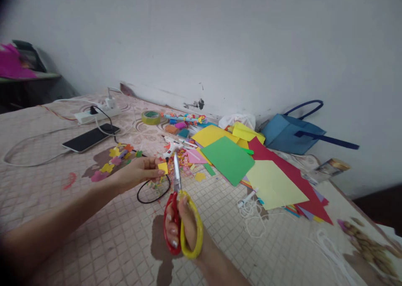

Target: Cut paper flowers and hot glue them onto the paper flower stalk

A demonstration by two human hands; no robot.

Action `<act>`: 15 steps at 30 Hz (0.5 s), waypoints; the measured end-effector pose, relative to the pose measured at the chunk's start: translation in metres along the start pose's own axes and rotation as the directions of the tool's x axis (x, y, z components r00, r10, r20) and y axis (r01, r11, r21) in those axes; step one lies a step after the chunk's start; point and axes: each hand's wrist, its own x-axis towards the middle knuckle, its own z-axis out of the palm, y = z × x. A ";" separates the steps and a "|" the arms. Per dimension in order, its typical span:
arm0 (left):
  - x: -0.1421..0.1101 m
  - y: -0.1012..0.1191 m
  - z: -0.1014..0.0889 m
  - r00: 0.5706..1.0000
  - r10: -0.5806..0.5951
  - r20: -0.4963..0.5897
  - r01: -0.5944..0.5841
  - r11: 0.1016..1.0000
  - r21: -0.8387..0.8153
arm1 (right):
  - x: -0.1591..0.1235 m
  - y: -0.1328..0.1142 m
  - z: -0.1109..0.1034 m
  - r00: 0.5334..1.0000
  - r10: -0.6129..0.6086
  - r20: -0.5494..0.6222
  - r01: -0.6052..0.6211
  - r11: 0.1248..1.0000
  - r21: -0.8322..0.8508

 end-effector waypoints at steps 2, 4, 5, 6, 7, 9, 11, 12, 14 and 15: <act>0.001 -0.001 -0.002 1.000 0.007 -0.011 -0.007 1.000 0.008 | 0.001 -0.017 -0.018 0.977 -0.146 -0.155 0.113 0.972 -0.206; 0.001 0.000 -0.004 0.999 0.020 -0.026 -0.020 1.000 -0.015 | -0.001 -0.038 -0.044 0.862 -0.342 -0.374 0.062 0.803 -0.592; 0.002 0.002 -0.006 0.999 0.028 -0.038 -0.029 0.999 -0.034 | -0.003 -0.049 -0.058 0.764 -0.487 -0.422 -0.038 0.620 -0.784; 0.002 0.004 -0.008 0.998 0.034 -0.052 -0.037 0.998 -0.051 | -0.005 -0.059 -0.074 0.677 -0.610 -0.412 -0.188 0.399 -0.898; 0.002 0.006 -0.010 0.997 0.040 -0.066 -0.044 0.997 -0.063 | -0.008 -0.067 -0.089 0.602 -0.695 -0.394 -0.367 0.197 -0.909; 0.001 0.012 -0.013 0.994 0.054 -0.099 -0.062 0.995 -0.074 | -0.014 -0.077 -0.114 0.558 -0.757 -0.340 -0.517 0.004 -0.856; 0.000 0.016 -0.015 0.990 0.065 -0.128 -0.076 0.994 -0.080 | -0.020 -0.081 -0.131 0.550 -0.772 -0.319 -0.539 -0.036 -0.842; 0.000 0.018 -0.016 0.988 0.068 -0.139 -0.081 0.993 -0.084 | -0.022 -0.082 -0.134 0.545 -0.776 -0.316 -0.542 -0.039 -0.840; -0.002 0.018 -0.017 0.987 0.066 -0.145 -0.080 0.993 -0.093 | -0.021 -0.084 -0.134 0.517 -0.809 -0.279 -0.545 -0.060 -0.836; -0.003 0.017 -0.017 0.990 0.058 -0.129 -0.070 0.993 -0.094 | -0.018 -0.086 -0.129 0.510 -0.823 -0.249 -0.520 -0.064 -0.852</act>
